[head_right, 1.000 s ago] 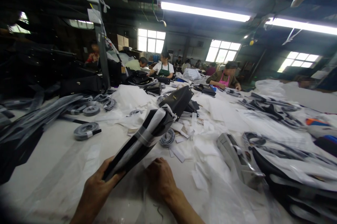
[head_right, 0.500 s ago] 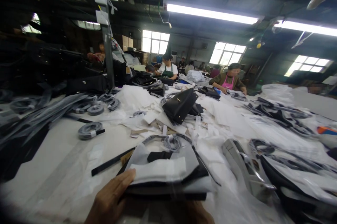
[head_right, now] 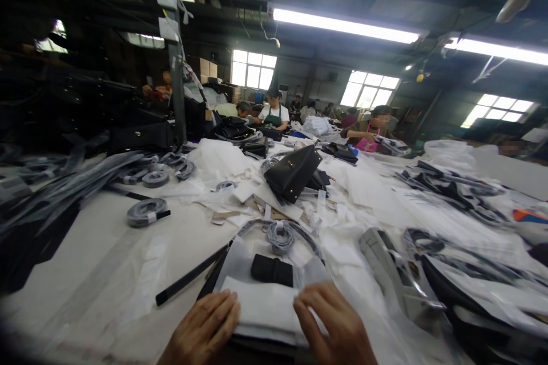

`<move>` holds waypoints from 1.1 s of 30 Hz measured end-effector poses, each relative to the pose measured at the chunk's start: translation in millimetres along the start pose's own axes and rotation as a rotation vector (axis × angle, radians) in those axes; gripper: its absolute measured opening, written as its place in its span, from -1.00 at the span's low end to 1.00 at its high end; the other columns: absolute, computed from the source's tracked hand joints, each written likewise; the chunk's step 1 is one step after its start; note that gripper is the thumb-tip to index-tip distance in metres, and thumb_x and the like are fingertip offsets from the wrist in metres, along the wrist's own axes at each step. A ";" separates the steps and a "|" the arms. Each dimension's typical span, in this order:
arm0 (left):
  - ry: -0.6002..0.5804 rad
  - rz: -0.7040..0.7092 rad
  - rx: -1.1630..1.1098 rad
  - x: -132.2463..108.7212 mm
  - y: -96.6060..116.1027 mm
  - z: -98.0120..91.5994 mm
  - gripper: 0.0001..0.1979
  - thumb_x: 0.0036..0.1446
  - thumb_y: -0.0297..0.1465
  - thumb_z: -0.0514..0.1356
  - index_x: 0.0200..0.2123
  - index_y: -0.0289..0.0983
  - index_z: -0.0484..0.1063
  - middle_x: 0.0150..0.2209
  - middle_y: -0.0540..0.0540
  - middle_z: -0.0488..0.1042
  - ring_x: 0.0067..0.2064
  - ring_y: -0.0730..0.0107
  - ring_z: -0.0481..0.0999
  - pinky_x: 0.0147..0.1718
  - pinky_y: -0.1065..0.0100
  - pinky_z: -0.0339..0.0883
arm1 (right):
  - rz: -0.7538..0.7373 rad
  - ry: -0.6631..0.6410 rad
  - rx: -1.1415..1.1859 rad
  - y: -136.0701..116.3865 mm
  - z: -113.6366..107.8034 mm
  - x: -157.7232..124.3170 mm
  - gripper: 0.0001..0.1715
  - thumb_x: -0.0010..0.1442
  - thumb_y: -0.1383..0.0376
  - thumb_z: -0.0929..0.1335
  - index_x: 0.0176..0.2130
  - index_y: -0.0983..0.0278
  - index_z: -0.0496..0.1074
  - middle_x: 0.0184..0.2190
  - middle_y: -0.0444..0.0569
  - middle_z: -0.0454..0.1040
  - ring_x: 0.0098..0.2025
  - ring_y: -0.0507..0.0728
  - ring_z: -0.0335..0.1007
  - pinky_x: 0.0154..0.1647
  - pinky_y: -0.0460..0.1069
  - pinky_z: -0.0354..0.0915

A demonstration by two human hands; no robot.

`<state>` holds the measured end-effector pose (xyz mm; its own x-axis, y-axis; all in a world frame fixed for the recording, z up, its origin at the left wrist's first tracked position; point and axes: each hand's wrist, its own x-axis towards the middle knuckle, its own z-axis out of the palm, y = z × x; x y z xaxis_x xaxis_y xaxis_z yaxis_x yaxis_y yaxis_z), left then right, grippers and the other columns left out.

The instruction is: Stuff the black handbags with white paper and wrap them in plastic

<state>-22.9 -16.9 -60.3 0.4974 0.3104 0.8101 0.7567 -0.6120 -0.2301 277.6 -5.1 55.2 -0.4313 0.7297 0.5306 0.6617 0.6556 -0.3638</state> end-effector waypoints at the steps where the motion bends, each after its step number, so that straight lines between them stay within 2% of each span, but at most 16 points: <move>1: 0.009 -0.001 0.008 1.6 2.3 0.1 -0.58 0.44 -0.52 -0.13 0.07 -0.29 0.48 0.06 -0.14 0.53 0.19 0.27 0.43 0.27 0.21 0.22 | 0.090 -0.043 -0.005 1.4 9.1 23.3 -0.78 0.35 0.18 0.30 -0.23 0.10 0.55 -0.27 -0.04 0.56 -0.17 0.17 0.50 -0.12 0.02 0.40; 2: 0.001 0.002 0.017 3.1 3.8 -0.6 -0.59 0.44 -0.52 -0.13 0.07 -0.29 0.48 0.06 -0.14 0.53 0.19 0.26 0.44 0.27 0.21 0.23 | 0.208 -0.149 -0.013 3.6 20.0 47.8 -0.71 0.36 0.16 0.29 -0.29 0.16 0.56 -0.28 -0.01 0.56 -0.14 0.19 0.48 -0.07 0.04 0.35; 4: -0.055 0.030 0.032 4.8 4.2 -3.3 -0.61 0.44 -0.50 -0.11 0.10 -0.29 0.47 0.08 -0.14 0.52 0.19 0.26 0.43 0.25 0.22 0.26 | 0.498 -0.414 -0.008 10.1 45.3 93.1 -0.56 0.29 0.13 0.33 -0.56 0.23 0.47 -0.54 -0.02 0.47 -0.33 0.19 0.46 -0.23 0.02 0.29; 6: -0.105 0.051 0.040 4.3 2.2 -4.9 -0.61 0.44 -0.50 -0.11 0.13 -0.28 0.45 0.10 -0.14 0.50 0.21 0.25 0.41 0.23 0.23 0.28 | 0.608 -0.504 0.025 18.7 71.4 125.2 -0.46 0.16 0.09 0.42 -0.72 0.24 0.32 -0.70 -0.08 0.30 -0.47 0.15 0.39 -0.37 -0.01 0.21; 8: -0.088 0.058 0.035 2.0 -0.4 -3.1 -0.59 0.44 -0.51 -0.12 0.13 -0.29 0.44 0.10 -0.15 0.50 0.21 0.25 0.40 0.23 0.23 0.29 | 0.660 -0.498 0.069 27.7 94.3 140.9 -0.44 0.04 0.10 0.48 -0.77 0.23 0.25 -0.76 -0.12 0.22 -0.52 0.13 0.34 -0.44 -0.02 0.15; 11: -0.042 0.056 0.011 -2.0 -3.5 4.0 -0.57 0.43 -0.53 -0.15 0.13 -0.31 0.43 0.11 -0.16 0.49 0.22 0.24 0.39 0.23 0.22 0.28 | 0.735 -0.435 0.179 37.9 116.0 141.6 -0.60 -0.04 0.21 0.49 -0.72 0.24 0.32 -0.73 -0.13 0.28 -0.54 0.10 0.32 -0.47 -0.03 0.14; 13: -0.026 0.059 -0.001 -2.5 -4.5 7.1 -0.57 0.43 -0.53 -0.15 0.14 -0.32 0.43 0.11 -0.18 0.48 0.22 0.24 0.39 0.23 0.23 0.28 | 0.769 -0.370 0.291 41.1 119.8 134.5 -0.75 -0.04 0.25 0.45 -0.63 0.25 0.37 -0.68 -0.13 0.36 -0.55 0.08 0.32 -0.49 -0.05 0.15; 15: 0.002 0.052 -0.009 -0.4 -4.7 6.1 -0.59 0.43 -0.52 -0.14 0.13 -0.33 0.43 0.09 -0.20 0.49 0.20 0.25 0.41 0.22 0.24 0.29 | 0.776 -0.293 0.412 41.2 116.0 125.5 -0.80 -0.02 0.22 0.41 -0.55 0.25 0.38 -0.63 -0.13 0.42 -0.54 0.06 0.33 -0.48 -0.06 0.19; 19: -0.050 0.034 -0.036 7.8 -3.9 -3.3 -0.59 0.44 -0.51 -0.13 0.14 -0.32 0.42 0.05 -0.16 0.52 0.17 0.29 0.43 0.18 0.28 0.33 | 0.731 -0.173 0.602 32.3 100.1 108.3 -0.74 -0.02 0.11 0.39 -0.44 0.24 0.36 -0.50 -0.10 0.51 -0.42 0.08 0.42 -0.36 -0.07 0.28; 23: -0.064 -0.001 -0.096 12.2 -2.0 -6.4 -0.59 0.43 -0.51 -0.14 0.15 -0.36 0.41 -0.01 -0.19 0.54 0.15 0.26 0.46 0.11 0.27 0.41 | 0.615 -0.087 0.684 8.7 91.4 93.5 -0.70 -0.01 0.07 0.41 -0.40 0.25 0.40 -0.46 -0.11 0.52 -0.38 0.10 0.44 -0.33 -0.07 0.29; 25: -0.051 -0.019 -0.129 13.7 -1.1 -6.1 -0.60 0.41 -0.53 -0.12 0.15 -0.38 0.39 -0.03 -0.21 0.55 0.12 0.23 0.48 0.08 0.25 0.45 | 0.511 -0.065 0.625 -6.8 89.9 83.8 -0.73 0.10 0.09 0.38 -0.40 0.25 0.45 -0.47 -0.11 0.53 -0.39 0.10 0.44 -0.34 -0.07 0.29; 28: -0.042 -0.103 -0.170 17.1 0.7 -8.5 -0.55 0.34 -0.60 -0.11 0.20 -0.39 0.33 -0.04 -0.23 0.56 0.08 0.26 0.52 0.04 0.28 0.47 | 0.347 -0.102 0.423 -25.8 89.9 64.3 -0.78 0.21 0.20 0.34 -0.40 0.24 0.51 -0.47 -0.13 0.56 -0.38 0.09 0.48 -0.30 -0.07 0.31; 31: -0.072 -0.223 -0.242 20.8 2.9 -13.2 -0.39 0.21 -0.65 -0.11 0.34 -0.41 0.10 -0.03 -0.24 0.55 0.02 0.31 0.55 0.01 0.33 0.48 | 0.187 -0.135 0.289 -34.9 91.5 43.6 -0.79 0.28 0.28 0.33 -0.35 0.22 0.54 -0.43 -0.13 0.58 -0.37 0.08 0.51 -0.28 -0.09 0.34; 33: -0.118 -0.259 -0.294 23.4 3.1 -15.9 -0.32 0.15 -0.64 -0.08 0.37 -0.40 0.02 -0.03 -0.23 0.55 -0.02 0.30 0.57 -0.02 0.32 0.49 | 0.054 -0.102 0.242 -38.9 90.0 32.7 -0.80 0.31 0.31 0.32 -0.29 0.21 0.55 -0.38 -0.10 0.59 -0.32 0.08 0.53 -0.23 -0.08 0.37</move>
<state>-15.6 -23.2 -33.5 0.3640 0.5524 0.7499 0.7183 -0.6790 0.1515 182.6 10.8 17.7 -0.4667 0.7727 0.4302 0.5245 0.6335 -0.5688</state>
